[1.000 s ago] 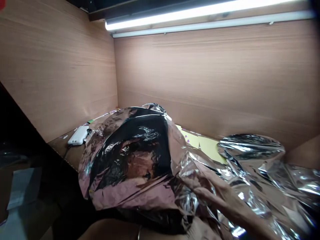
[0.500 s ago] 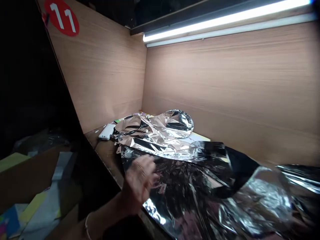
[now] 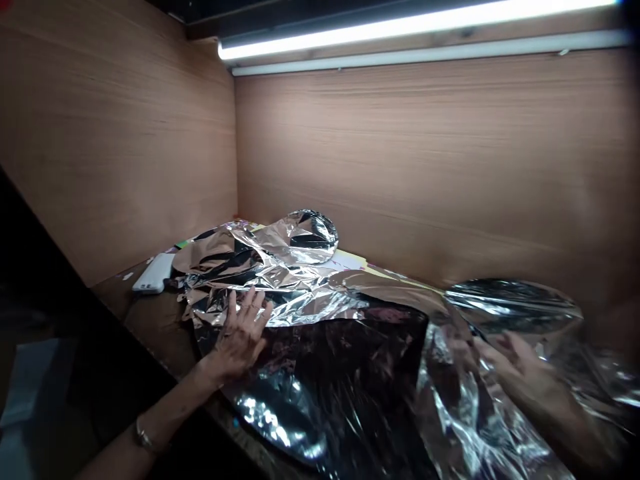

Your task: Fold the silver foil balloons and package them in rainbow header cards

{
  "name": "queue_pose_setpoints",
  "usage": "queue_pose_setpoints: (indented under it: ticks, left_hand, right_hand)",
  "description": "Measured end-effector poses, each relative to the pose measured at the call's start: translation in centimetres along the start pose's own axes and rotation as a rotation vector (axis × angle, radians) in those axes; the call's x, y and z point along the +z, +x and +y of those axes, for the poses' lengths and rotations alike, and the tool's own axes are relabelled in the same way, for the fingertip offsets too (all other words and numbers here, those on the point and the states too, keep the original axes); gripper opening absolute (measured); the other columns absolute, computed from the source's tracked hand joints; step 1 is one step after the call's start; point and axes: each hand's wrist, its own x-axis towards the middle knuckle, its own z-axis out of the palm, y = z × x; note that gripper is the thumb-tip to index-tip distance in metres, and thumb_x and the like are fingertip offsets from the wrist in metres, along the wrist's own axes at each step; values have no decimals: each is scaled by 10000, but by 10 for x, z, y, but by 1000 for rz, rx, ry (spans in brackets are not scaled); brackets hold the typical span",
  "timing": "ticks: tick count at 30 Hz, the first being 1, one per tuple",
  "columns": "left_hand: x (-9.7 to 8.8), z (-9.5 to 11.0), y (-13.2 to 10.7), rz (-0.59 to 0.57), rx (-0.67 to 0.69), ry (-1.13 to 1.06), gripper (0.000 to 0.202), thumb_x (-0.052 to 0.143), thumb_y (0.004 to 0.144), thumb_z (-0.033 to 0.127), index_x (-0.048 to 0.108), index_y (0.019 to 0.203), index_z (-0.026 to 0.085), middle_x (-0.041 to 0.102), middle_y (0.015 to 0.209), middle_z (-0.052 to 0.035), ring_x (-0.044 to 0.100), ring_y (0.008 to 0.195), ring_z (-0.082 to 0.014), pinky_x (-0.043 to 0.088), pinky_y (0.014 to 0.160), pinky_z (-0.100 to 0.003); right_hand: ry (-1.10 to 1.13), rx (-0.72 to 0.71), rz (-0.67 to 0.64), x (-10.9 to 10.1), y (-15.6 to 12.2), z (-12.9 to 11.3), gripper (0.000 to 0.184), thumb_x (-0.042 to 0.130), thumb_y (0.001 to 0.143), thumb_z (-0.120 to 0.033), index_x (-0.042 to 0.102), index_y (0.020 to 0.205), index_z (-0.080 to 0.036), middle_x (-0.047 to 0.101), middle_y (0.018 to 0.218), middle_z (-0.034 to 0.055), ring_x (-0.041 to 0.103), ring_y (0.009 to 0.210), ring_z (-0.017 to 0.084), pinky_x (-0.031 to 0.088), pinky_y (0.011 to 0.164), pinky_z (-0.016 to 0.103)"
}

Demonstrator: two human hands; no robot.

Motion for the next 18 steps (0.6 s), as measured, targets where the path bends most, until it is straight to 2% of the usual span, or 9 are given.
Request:
queue_pose_setpoints:
  ticks: [2,4,6,8,11,13,14,16,18]
  left_hand:
    - [10,13,9,-10,68,-10,482,549,772,230,489,1237,117,427,1345,-169,308,1284,-346,174,1030,-585]
    - [19,26,18,5,133,-29,405,488,799,160,511,1198,98,500,1271,-169,401,1220,-329,234,1002,-568]
    - [25,39,28,9,164,-60,307,428,817,92,561,1094,95,594,1117,-150,517,1085,-292,325,943,-525]
    - [28,49,36,-2,177,-91,246,385,825,52,593,945,109,637,923,-112,584,896,-248,417,827,-450]
    - [27,54,44,48,169,-118,231,366,815,40,577,790,131,607,724,-69,571,690,-209,444,646,-349]
    - [25,47,45,137,172,-126,226,368,800,44,574,788,137,604,697,-66,566,660,-202,437,608,-326]
    - [24,40,46,181,173,-127,234,365,788,40,578,799,136,611,700,-69,572,665,-202,438,607,-321]
    - [21,20,45,242,158,-117,274,349,756,22,590,818,137,632,716,-72,589,677,-197,443,614,-312]
    - [17,-6,43,266,115,-102,297,341,735,26,601,807,150,651,717,-64,603,675,-192,449,614,-303]
  right_hand:
    - [-113,-138,84,-25,-14,-33,531,444,863,-493,522,1224,-112,614,1059,203,624,890,333,532,621,412]
    - [-72,-492,156,-38,-43,-76,646,409,864,-535,359,1357,-121,471,1279,189,506,1105,348,493,810,477]
    - [-131,-708,148,-33,-75,-113,786,450,828,-579,231,1409,-97,358,1363,207,377,1212,389,403,908,570]
    - [-209,-783,130,-17,-98,-133,808,446,839,-548,165,1419,-61,275,1397,239,295,1245,432,339,911,649]
    - [-294,-655,215,-1,-103,-125,675,464,870,-242,116,1432,-107,235,1420,220,327,1241,395,406,889,586]
    - [-292,-501,237,-11,-87,-102,589,406,856,-99,222,1413,-154,298,1407,173,458,1164,327,507,801,424]
    - [-271,-407,238,-22,-73,-87,516,381,859,-94,336,1367,-174,375,1371,145,547,1069,288,531,716,348]
    - [-191,-186,203,-52,-42,-54,346,378,867,-164,585,1143,-183,623,1099,93,642,851,239,512,589,281]
    - [-109,96,170,-83,-10,-20,289,429,853,-248,666,1005,-187,677,701,44,627,545,184,433,436,249]
